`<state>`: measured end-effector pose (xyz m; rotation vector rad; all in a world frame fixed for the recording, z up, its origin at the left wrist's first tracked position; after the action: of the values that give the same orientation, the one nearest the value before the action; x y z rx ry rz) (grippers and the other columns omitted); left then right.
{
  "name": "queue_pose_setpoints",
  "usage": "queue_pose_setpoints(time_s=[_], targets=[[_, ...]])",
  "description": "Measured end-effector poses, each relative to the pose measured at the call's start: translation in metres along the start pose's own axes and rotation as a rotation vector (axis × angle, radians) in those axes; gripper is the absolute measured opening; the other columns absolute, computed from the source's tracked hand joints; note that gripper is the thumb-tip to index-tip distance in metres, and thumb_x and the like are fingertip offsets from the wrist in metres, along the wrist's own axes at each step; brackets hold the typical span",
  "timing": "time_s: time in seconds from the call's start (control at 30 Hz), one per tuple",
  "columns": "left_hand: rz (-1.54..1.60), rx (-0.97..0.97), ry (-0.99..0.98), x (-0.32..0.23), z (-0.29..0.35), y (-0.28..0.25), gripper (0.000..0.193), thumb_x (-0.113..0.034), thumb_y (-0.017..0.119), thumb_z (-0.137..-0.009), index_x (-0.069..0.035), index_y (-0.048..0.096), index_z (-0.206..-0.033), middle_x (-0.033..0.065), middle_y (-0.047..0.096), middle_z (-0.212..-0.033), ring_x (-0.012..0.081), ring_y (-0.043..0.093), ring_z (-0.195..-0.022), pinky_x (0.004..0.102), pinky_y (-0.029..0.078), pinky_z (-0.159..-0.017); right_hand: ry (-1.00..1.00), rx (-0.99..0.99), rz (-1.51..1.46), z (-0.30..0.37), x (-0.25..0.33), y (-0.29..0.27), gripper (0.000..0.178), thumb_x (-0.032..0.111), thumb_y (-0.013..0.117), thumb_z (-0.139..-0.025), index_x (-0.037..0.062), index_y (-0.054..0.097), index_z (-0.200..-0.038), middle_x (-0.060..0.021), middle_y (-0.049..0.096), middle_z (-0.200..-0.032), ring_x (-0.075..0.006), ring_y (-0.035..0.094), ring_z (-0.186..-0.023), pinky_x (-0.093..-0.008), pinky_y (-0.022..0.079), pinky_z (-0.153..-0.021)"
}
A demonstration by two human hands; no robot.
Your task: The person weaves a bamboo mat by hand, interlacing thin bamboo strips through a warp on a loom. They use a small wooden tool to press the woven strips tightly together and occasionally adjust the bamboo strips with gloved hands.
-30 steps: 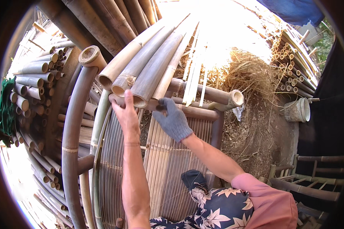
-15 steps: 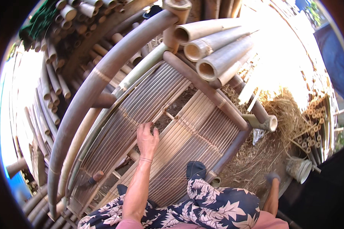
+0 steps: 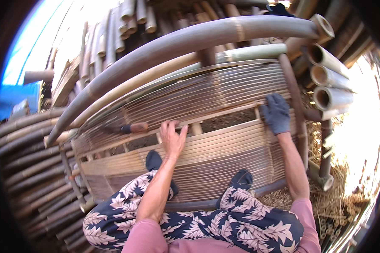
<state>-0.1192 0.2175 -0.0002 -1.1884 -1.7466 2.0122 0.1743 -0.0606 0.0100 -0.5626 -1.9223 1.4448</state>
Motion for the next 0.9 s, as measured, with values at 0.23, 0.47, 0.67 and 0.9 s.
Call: queue_pose_setpoints(time_s=[0.23,0.47,0.67,0.9], targets=[[1.965,0.05,-0.995,0.026,0.027,0.009,0.031,-0.029,0.058,-0.097,-0.003,0.065,-0.111,0.009,0.064,-0.105,0.0236,0.061,-0.099,0.0398,0.051,-0.095,-0.101,-0.15,-0.025,0.009,-0.015,0.016,0.029,0.023,0.064,-0.095,0.005,0.063,-0.118,-0.0202,0.063,-0.121,-0.0412,0.058,-0.116,-0.0512,0.045,-0.099],[0.665,0.022,-0.348,0.037,0.008,-0.008,0.028,-0.022,0.066,-0.092,-0.004,0.065,-0.113,0.0098,0.062,-0.109,0.026,0.058,-0.105,0.0399,0.049,-0.096,-0.092,-0.175,0.01,0.009,-0.022,0.024,0.026,0.02,0.063,-0.095,0.0053,0.063,-0.117,-0.02,0.063,-0.122,-0.0409,0.057,-0.118,-0.0495,0.045,-0.101],[-0.294,-0.041,0.303,0.009,-0.001,-0.016,0.034,-0.018,0.075,-0.08,-0.009,0.06,-0.109,0.0097,0.055,-0.103,0.0303,0.054,-0.102,0.0428,0.045,-0.088,-0.087,-0.185,-0.022,0.013,-0.025,0.027,0.027,0.018,0.06,-0.098,0.0039,0.065,-0.12,-0.0201,0.063,-0.125,-0.0397,0.057,-0.121,-0.047,0.044,-0.104],[-0.027,0.386,0.174,0.031,0.024,0.001,0.033,-0.028,0.071,-0.087,-0.007,0.058,-0.111,0.0129,0.062,-0.099,0.0362,0.063,-0.092,0.0478,0.048,-0.081,-0.211,-0.172,0.055,0.015,-0.037,0.04,0.021,0.016,0.056,-0.098,0.0041,0.067,-0.111,-0.0189,0.065,-0.119,-0.0369,0.058,-0.118,-0.0466,0.043,-0.106]])
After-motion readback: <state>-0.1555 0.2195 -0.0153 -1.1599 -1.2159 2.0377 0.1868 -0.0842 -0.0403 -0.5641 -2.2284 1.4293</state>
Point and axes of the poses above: each hand's wrist, its own z-axis away from the middle knuckle, its own y-axis out of the palm, x = y × z, the point moved 9 cm from there along -z, towards the middle knuckle
